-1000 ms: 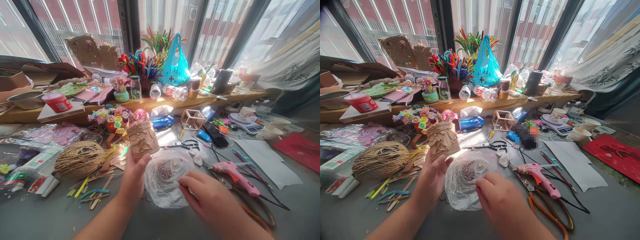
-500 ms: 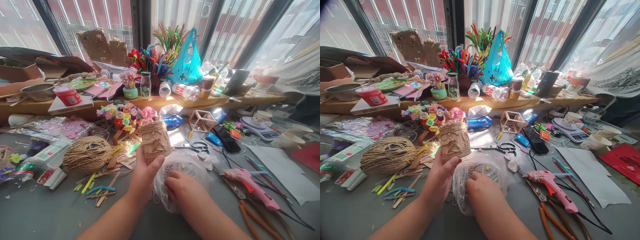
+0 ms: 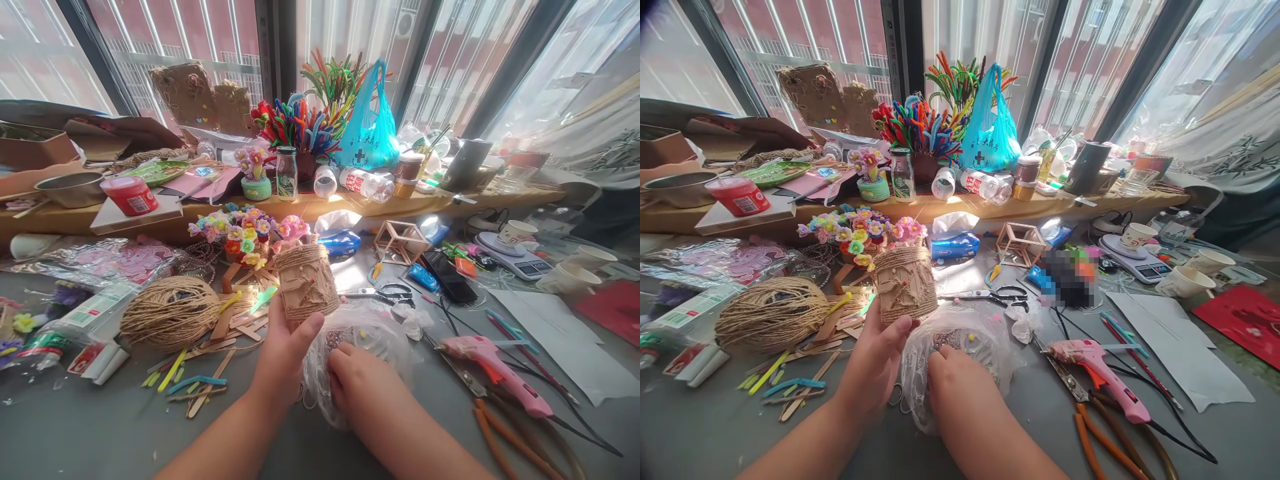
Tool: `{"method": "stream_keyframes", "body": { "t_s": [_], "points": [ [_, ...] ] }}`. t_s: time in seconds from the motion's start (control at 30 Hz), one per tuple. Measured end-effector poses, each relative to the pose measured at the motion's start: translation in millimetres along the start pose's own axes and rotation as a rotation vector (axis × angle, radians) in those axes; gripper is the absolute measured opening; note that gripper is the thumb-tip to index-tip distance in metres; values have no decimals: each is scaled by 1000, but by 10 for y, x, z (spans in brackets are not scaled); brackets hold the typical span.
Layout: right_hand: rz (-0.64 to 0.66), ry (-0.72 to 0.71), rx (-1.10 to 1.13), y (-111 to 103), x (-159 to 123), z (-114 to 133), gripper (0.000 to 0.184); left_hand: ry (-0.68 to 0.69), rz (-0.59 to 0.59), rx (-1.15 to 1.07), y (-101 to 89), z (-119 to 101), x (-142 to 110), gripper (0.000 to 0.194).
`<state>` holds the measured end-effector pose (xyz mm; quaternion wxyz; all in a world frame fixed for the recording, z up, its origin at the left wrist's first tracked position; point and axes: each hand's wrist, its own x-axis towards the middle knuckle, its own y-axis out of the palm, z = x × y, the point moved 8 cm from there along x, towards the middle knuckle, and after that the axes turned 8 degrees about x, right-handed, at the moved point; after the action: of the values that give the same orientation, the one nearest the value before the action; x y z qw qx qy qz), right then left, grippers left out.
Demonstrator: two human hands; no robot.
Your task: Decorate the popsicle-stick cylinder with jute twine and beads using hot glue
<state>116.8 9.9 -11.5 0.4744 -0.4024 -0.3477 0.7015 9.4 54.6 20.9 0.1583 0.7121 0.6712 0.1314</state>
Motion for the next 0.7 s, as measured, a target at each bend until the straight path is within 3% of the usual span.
{"method": "stream_keyframes", "body": {
  "t_s": [0.23, 0.7],
  "points": [
    [-89, -27, 71, -105, -95, -66, 20, 1, 6, 5, -12, 2, -10, 54],
    [-93, -30, 57, -124, 66, 0, 22, -6, -8, -7, 8, 1, -14, 53]
  ]
}}
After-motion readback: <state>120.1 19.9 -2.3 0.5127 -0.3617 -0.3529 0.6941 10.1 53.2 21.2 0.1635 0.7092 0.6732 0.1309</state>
